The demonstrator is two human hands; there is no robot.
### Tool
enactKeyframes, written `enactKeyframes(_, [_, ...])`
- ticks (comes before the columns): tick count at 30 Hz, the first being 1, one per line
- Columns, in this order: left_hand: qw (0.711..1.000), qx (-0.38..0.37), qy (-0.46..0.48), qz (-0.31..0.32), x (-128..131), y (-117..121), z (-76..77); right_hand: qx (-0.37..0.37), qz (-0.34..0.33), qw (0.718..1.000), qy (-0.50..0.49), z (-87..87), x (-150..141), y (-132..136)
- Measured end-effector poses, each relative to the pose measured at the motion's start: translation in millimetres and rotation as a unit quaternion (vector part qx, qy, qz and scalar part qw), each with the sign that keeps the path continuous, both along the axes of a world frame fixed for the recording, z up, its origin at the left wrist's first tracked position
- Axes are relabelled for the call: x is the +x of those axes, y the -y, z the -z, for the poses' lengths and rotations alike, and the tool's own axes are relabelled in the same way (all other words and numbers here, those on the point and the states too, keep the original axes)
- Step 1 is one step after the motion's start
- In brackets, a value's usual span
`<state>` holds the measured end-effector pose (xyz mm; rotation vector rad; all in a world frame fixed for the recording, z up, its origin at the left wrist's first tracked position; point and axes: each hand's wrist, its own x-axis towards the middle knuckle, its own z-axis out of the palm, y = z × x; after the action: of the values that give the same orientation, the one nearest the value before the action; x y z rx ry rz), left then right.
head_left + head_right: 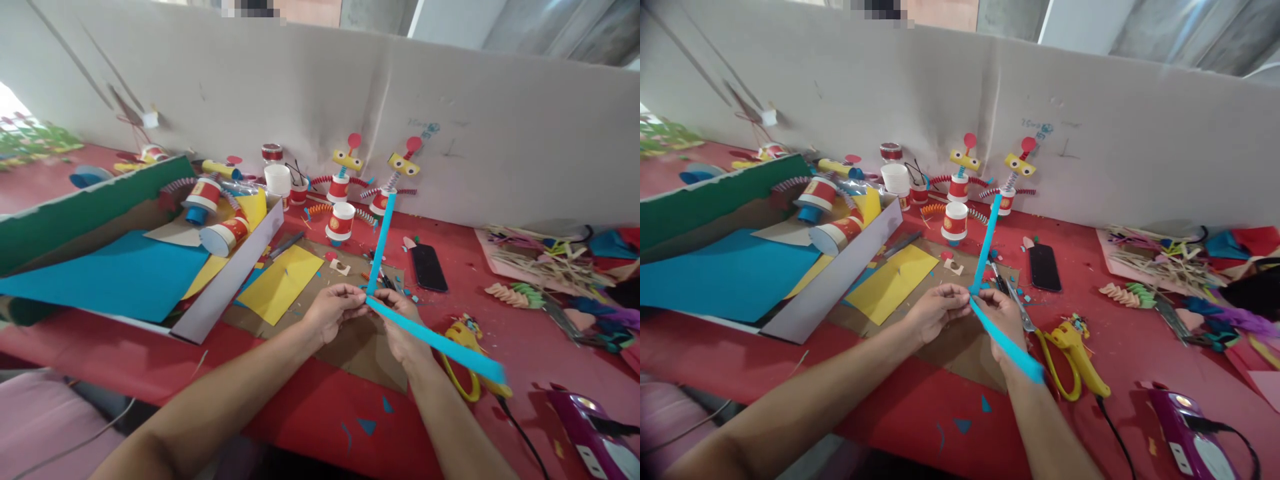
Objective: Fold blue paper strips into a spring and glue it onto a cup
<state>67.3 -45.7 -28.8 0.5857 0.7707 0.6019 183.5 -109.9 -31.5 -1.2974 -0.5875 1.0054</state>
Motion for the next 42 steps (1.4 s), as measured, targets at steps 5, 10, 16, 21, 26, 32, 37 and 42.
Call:
enactKeyframes(5, [1.0, 0.022, 0.0, 0.0, -0.4, -0.1, -3.1, -0.004, 0.018, 1.0, 0.024, 2.1, -0.1, -1.0])
enactKeyframes(10, [0.999, 0.043, -0.002, -0.016, -0.3, 0.9, -4.2, 0.018, 0.019, 0.993, 0.115, 3.4, 0.0, 2.1])
enactKeyframes(16, [0.994, 0.093, -0.001, -0.053, -0.1, 3.0, -4.2, 0.032, -0.027, 0.981, 0.19, -5.8, -4.4, 7.2])
enactKeyframes(21, [0.994, 0.094, 0.019, -0.061, 0.0, 6.4, -7.5, 0.017, 0.013, 0.994, 0.104, -2.7, -7.8, 4.4])
enactKeyframes(26, [0.998, 0.045, 0.029, -0.03, -0.9, 5.4, -9.9, 0.019, 0.015, 0.999, 0.024, 5.2, -3.3, 1.4])
enactKeyframes(32, [0.997, 0.058, -0.024, 0.037, -4.7, 0.4, -12.8, -0.013, 0.014, 0.992, 0.122, -0.4, 2.8, 3.5])
enactKeyframes(37, [0.978, 0.162, -0.085, 0.102, -7.3, 0.3, -11.8, -0.012, -0.018, 0.974, 0.227, -8.1, 8.6, 6.9])
enactKeyframes(42, [0.973, 0.193, -0.089, 0.091, -6.0, 2.6, -11.7, -0.003, -0.028, 0.986, 0.164, -9.1, 10.3, 6.5])
